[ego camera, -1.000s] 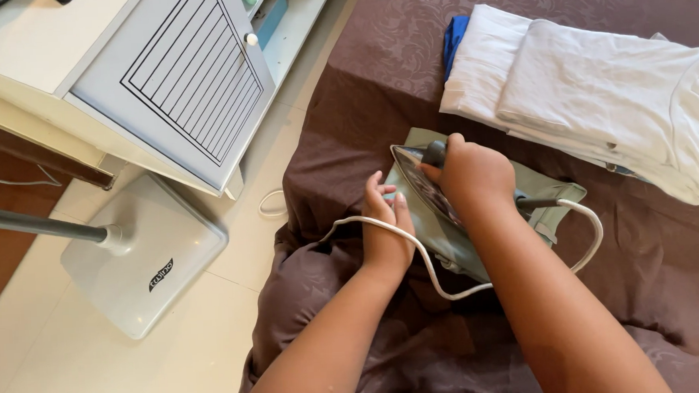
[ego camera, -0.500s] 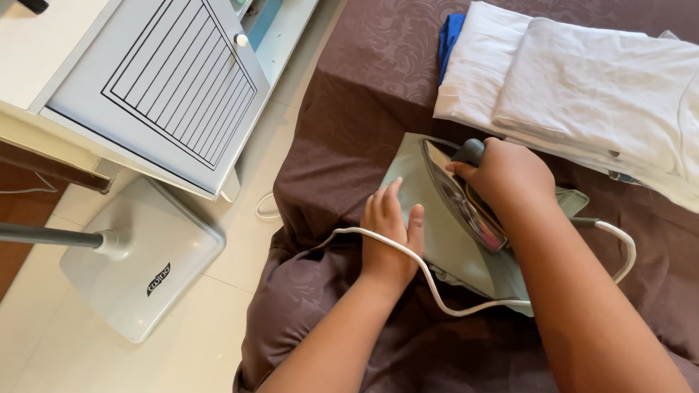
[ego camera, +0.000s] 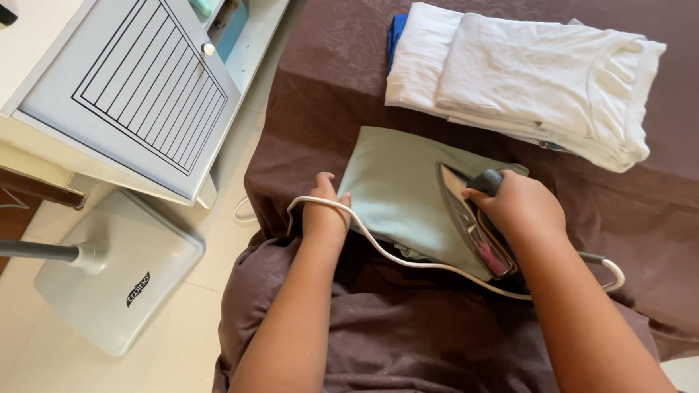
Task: The person irons a light green shirt on their lap using a handheld iron. They smooth the fabric with their left hand while moving the iron with their right. After finishing, they fold the shirt and place it on a stack of white clothes before picking up a folded beige cloth to iron.
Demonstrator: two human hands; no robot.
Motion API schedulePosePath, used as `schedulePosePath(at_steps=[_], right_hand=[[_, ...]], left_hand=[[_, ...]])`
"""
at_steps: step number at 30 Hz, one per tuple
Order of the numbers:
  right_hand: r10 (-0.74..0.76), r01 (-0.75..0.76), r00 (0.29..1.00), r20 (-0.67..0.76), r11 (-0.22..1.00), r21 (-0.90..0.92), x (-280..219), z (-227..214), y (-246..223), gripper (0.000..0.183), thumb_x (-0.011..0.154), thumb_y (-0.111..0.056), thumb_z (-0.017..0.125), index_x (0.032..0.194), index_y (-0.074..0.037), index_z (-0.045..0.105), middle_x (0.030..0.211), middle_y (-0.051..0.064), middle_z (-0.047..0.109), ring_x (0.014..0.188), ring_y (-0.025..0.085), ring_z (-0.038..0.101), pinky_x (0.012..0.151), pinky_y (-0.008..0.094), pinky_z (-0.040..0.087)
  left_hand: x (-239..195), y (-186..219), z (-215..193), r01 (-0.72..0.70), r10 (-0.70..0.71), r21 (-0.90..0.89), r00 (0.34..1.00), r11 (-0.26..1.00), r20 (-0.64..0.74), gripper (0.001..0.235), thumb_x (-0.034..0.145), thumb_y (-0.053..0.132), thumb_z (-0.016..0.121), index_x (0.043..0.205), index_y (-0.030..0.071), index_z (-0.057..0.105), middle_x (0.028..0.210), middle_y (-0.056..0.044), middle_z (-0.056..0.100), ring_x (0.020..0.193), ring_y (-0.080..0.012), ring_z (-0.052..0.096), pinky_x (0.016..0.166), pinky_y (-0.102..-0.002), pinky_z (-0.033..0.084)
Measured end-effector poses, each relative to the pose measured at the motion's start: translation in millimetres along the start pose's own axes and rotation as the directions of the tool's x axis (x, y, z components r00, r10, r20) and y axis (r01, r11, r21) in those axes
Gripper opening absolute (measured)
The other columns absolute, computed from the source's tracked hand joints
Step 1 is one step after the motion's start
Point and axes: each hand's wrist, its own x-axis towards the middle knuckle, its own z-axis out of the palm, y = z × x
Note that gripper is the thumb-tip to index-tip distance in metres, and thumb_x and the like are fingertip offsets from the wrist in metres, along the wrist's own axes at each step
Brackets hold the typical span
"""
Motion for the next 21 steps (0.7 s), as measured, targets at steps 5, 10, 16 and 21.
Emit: schedulePosePath(at_steps=[5,10,16,21], right_hand=[[0.091,-0.085,0.994,-0.063,0.992,0.092,2,13,53,0.072,0.092,-0.066,0.064,0.132,-0.007,0.067,0.11,0.02,0.078,0.112,0.038,0.072,0.089,0.048,0.058],[0.156,-0.145,0.983,-0.094,0.983,0.112,4,25,84,0.076,0.094,-0.067,0.063,0.138,-0.005,0.064,0.112,0.022,0.077,0.112,0.04,0.071,0.088,0.051,0.058],[0.305,-0.306,0.952,0.026,0.949,0.077,11,17,90,0.065,0.095,-0.068,0.059,0.119,-0.008,0.069,0.119,0.019,0.074,0.11,0.042,0.069,0.078,0.052,0.055],[0.274,-0.273,0.962,-0.004,0.959,0.079,1,15,87,0.065,0.099,-0.068,0.054,0.111,-0.006,0.065,0.11,0.019,0.076,0.102,0.044,0.07,0.074,0.052,0.053]], left_hand=[[-30,7,-28,0.079,-0.076,-0.029,0.992,0.996,0.102,0.041,0.095,0.028,0.064,0.128,0.016,0.042,0.11,-0.017,0.069,0.109,-0.0346,0.071,0.093,-0.042,0.059],[-41,2,-22,0.057,-0.056,-0.009,0.994,0.998,0.094,0.043,0.098,0.023,0.059,0.135,0.012,0.04,0.115,-0.02,0.065,0.112,-0.0371,0.069,0.093,-0.044,0.06],[-47,13,-9,-0.249,0.252,0.051,0.911,0.967,-0.327,0.076,0.088,0.043,0.071,0.148,0.005,0.045,0.133,-0.022,0.054,0.116,-0.0412,0.056,0.101,-0.05,0.046],[-49,29,16,-0.467,0.503,0.187,0.816,0.864,-0.285,0.086,0.089,0.059,0.066,0.152,0.006,0.04,0.156,-0.023,0.042,0.143,-0.0439,0.039,0.117,-0.061,0.028]])
